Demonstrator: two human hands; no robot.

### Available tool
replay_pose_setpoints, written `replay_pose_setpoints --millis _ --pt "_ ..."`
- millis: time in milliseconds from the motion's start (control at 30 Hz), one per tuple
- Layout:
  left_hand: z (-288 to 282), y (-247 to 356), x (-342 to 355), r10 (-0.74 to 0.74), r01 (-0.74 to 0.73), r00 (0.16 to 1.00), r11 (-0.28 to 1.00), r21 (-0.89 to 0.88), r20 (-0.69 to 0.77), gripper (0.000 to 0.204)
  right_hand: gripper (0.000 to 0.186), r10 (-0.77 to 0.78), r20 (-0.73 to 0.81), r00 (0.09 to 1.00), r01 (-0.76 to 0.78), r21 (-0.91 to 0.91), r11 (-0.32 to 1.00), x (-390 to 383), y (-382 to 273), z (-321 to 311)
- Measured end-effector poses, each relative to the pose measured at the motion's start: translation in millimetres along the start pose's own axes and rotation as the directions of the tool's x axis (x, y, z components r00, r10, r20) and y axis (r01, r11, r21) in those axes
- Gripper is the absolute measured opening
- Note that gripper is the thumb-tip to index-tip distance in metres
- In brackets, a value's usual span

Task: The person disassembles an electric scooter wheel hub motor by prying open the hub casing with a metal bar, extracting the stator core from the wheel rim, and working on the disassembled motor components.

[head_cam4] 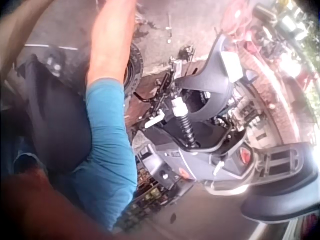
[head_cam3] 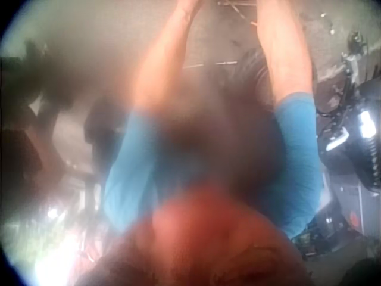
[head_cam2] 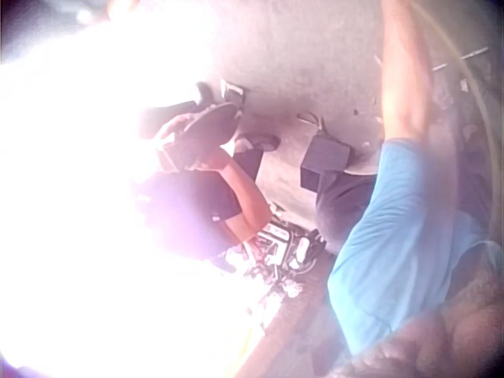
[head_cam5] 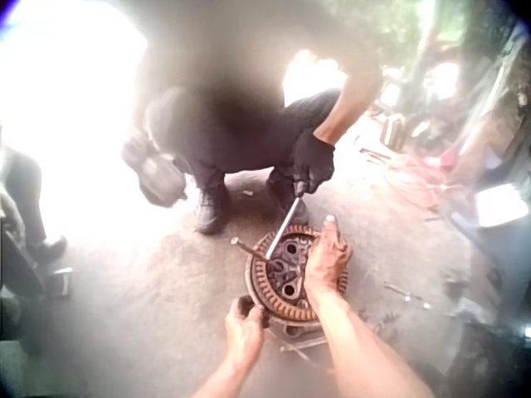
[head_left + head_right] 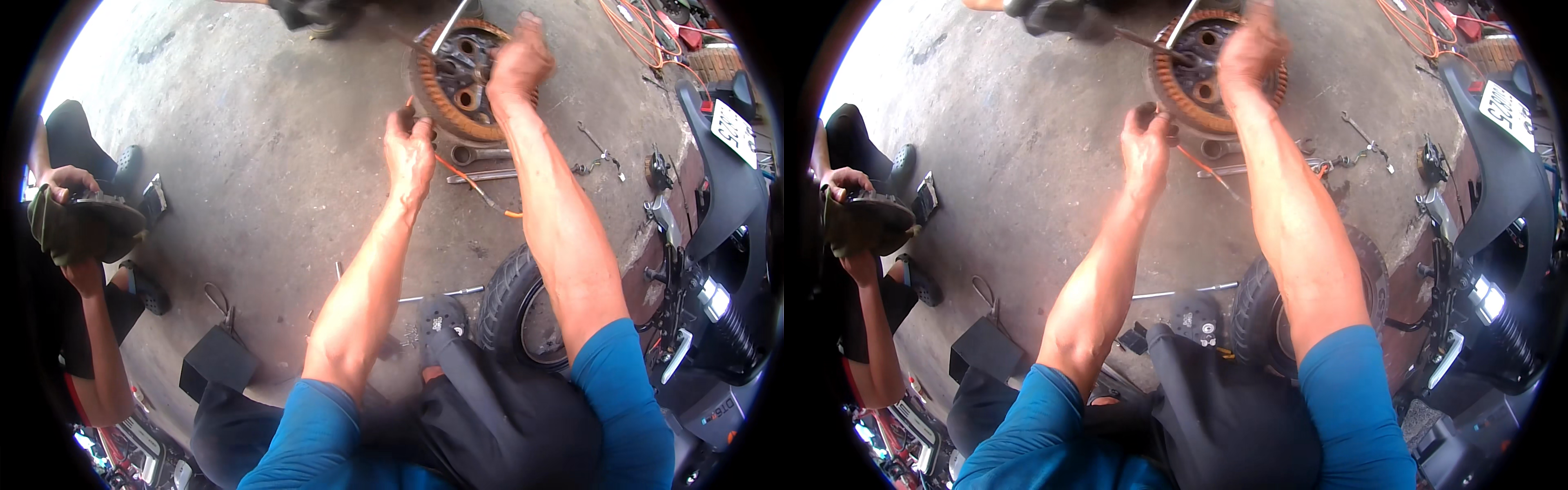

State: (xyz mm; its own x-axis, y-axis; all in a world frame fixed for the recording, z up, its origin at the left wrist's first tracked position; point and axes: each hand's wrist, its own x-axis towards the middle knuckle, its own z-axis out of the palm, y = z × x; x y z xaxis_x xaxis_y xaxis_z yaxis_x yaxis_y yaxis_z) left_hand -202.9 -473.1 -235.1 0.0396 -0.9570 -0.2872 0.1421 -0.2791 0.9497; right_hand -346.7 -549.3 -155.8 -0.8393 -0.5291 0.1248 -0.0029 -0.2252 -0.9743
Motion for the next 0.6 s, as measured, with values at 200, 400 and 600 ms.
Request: replay_pose_setpoints --millis 200,400,600 --pt "28 13 -16 -0.063 0.090 0.977 0.988 -0.124 0.202 0.037 0.043 0.119 -0.175 0.977 -0.081 0.210 0.974 26 10 -62" --pt "33 15 -17 -0.080 0.104 0.980 0.986 -0.129 0.180 0.029 0.042 0.065 -0.180 0.981 -0.037 0.153 0.988 27 11 -53" --pt "20 13 1 -0.113 0.125 0.990 0.980 -0.153 0.085 0.026 0.047 0.025 -0.022 0.999 -0.022 0.106 0.994 22 9 -29"
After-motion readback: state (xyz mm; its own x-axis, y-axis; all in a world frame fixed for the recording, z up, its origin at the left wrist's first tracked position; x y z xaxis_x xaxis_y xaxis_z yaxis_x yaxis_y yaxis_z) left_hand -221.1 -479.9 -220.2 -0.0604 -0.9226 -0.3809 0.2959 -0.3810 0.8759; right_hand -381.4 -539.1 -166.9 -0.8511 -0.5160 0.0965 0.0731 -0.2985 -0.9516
